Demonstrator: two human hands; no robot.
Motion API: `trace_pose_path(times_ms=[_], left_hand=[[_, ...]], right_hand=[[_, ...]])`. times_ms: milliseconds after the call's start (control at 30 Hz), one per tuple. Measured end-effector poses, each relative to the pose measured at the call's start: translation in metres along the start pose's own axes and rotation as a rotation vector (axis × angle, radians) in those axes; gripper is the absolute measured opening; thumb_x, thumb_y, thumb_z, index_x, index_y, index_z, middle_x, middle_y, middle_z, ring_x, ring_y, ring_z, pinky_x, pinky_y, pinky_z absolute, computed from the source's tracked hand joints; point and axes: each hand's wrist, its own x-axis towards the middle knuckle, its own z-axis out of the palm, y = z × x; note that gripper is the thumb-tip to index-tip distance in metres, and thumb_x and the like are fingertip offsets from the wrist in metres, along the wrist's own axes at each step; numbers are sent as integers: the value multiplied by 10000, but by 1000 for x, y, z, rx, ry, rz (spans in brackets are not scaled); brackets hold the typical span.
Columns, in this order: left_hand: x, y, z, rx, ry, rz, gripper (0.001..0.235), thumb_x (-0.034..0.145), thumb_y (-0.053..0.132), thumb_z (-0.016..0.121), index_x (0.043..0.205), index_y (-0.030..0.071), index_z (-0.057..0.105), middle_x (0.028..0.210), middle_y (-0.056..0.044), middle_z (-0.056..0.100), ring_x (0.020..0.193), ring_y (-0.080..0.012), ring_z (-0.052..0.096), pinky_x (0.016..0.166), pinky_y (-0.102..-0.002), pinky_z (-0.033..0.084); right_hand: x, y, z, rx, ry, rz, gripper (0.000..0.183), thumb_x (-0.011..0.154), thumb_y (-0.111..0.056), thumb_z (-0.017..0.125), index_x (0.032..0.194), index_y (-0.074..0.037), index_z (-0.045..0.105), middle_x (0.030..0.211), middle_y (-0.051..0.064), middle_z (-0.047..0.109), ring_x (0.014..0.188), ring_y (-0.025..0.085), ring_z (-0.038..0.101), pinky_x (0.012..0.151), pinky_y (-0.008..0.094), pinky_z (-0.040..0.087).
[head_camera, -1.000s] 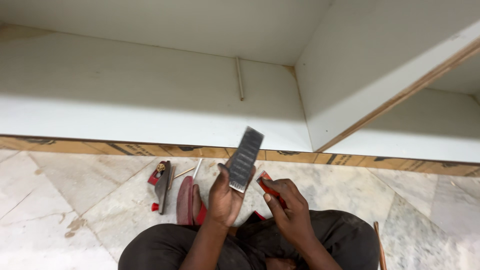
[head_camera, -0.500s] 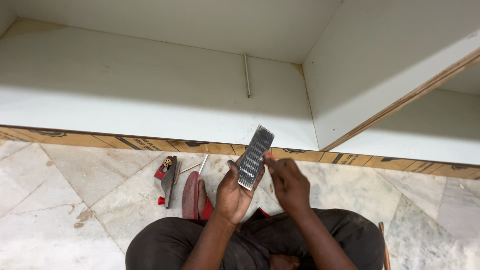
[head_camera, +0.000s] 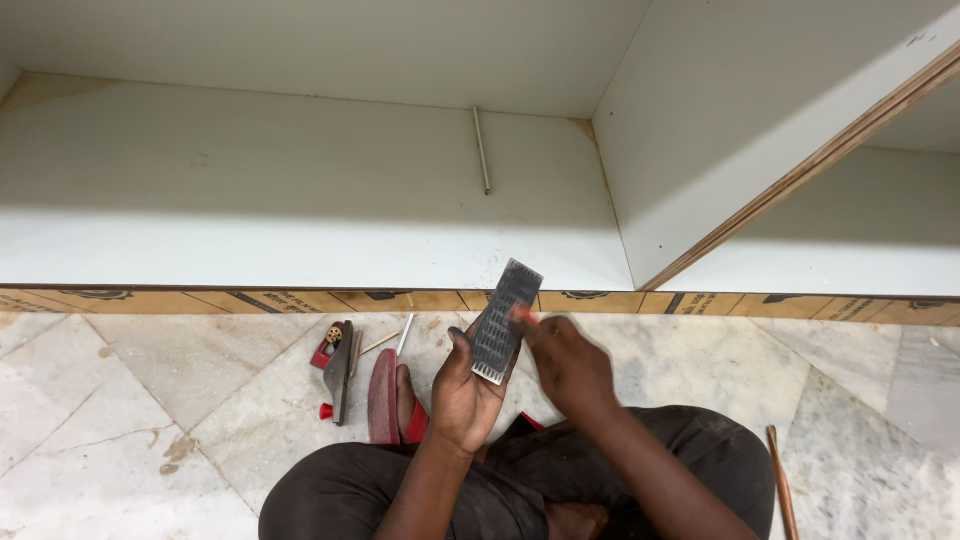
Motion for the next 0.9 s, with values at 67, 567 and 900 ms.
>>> trace_pose_path(times_ms=[67,567,900], left_hand=[[1,3,-2,-27,-37,3,780,1020,499,568,1523,-70,390,1365,-169,600,1260,-219,574,1116,-352,453],[1,-10,0,37,-34,-40,782,1005,490,545,1536,-52,356,1478,-157,525,1370,-243,526,1202,-385,412],[-1,-4,-6,-21,-121,-39,784,1059,483,551,1590,-57,347,1480,-178,549,1373,-253,533,1162,-359,419]], right_hand=[[-10,-10,1,4,-9,-112,375,892,-99,719,1256,-194,720,921,27,653,657,153,651,518,308,532],[-11,27,-3,-126,-103,-23,367,919,-157,702,1276,-242,700,920,21,638,639,177,629,491,339,513],[-23,8,-4,-60,-38,-139,390,906,-136,689,1289,-209,706,926,23,640,641,163,646,509,318,525]])
